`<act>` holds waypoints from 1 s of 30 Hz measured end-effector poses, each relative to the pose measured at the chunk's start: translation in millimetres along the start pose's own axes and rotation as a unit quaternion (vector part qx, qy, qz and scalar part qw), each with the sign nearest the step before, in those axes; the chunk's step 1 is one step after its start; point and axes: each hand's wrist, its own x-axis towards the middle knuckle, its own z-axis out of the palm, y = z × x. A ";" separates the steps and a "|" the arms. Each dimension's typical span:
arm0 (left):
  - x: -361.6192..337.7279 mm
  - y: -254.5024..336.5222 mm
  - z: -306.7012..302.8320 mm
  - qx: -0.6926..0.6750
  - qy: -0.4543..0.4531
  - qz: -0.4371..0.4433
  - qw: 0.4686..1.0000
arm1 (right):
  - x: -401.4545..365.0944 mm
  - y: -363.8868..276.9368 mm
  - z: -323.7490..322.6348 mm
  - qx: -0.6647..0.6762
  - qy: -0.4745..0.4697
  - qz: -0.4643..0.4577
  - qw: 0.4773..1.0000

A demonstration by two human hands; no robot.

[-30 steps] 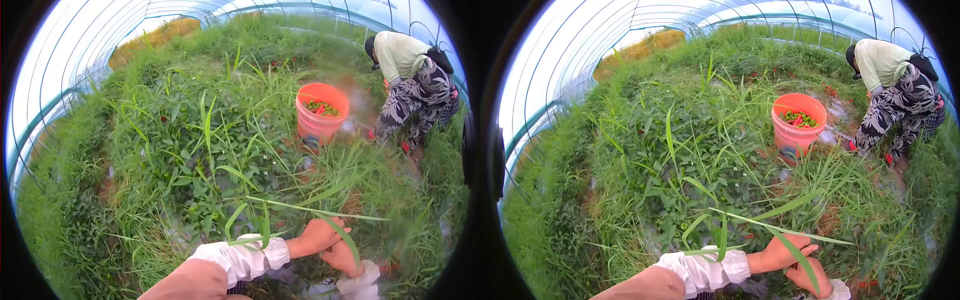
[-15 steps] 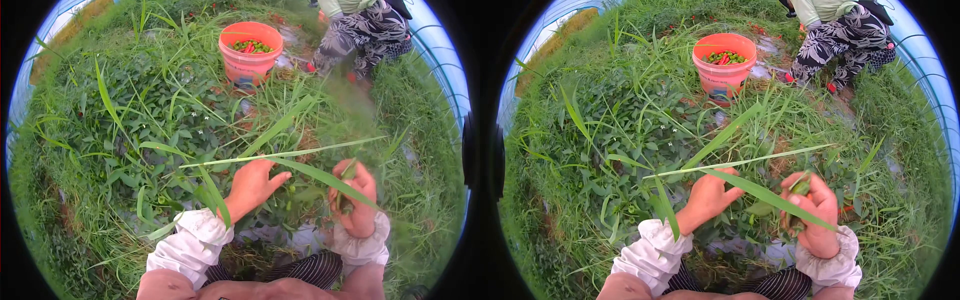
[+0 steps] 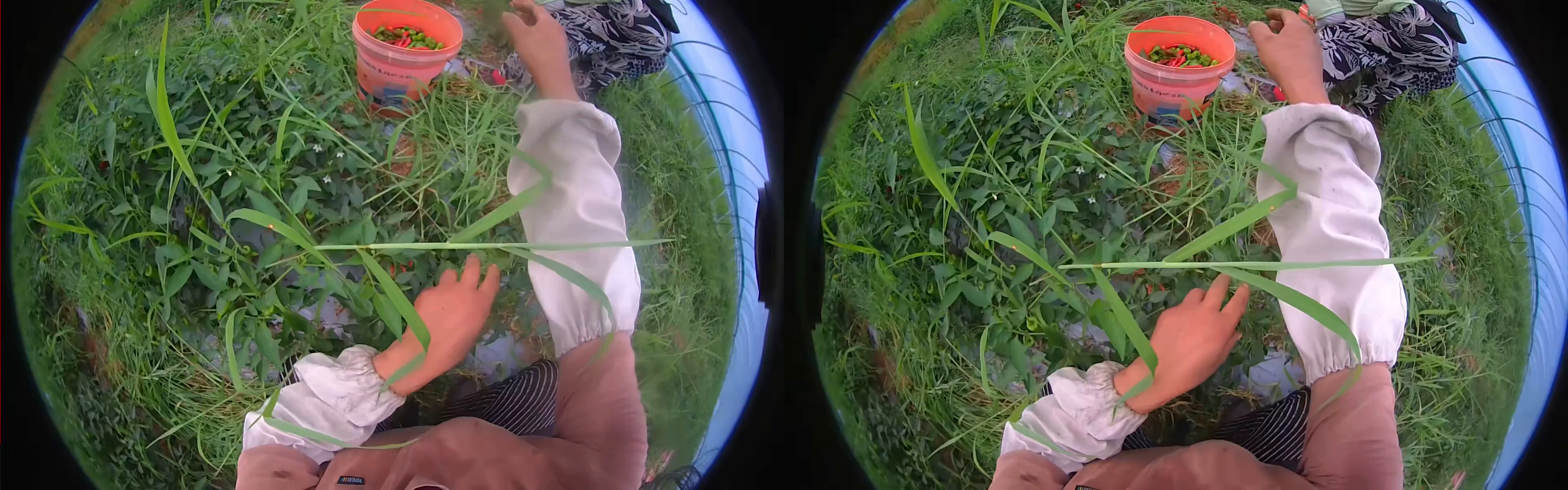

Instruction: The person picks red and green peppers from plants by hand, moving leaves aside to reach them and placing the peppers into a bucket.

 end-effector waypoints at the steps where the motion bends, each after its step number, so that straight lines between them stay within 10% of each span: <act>1: 0.0 -2.9 1.0 -0.014 -0.013 -0.006 1.000 | -33.6 -14.1 -12.1 0.054 -0.017 0.037 0.998; 7: -38.0 -3.1 21.4 0.046 -0.088 0.200 0.975 | -252.5 13.2 -24.3 0.084 -0.284 0.142 0.945; 11: -89.1 14.6 57.5 0.073 -0.121 0.252 0.957 | -324.0 -30.0 -38.3 0.114 -0.373 -0.109 0.914; 14: -85.7 14.5 41.1 0.024 -0.196 0.251 0.948 | -348.9 -71.8 -52.0 0.162 -0.558 -0.206 0.788; 19: -84.0 11.7 34.4 -0.094 -0.227 0.269 0.931 | -404.5 -120.5 -46.3 0.159 -0.621 -0.238 0.730; 21: -76.5 17.9 23.7 -0.149 -0.251 0.275 0.916 | -430.5 -118.4 -17.7 0.181 -0.590 -0.405 0.675; 30: -55.5 17.0 19.3 -0.292 -0.215 0.280 0.889 | -436.5 -43.6 35.1 -0.063 -0.403 -0.244 0.880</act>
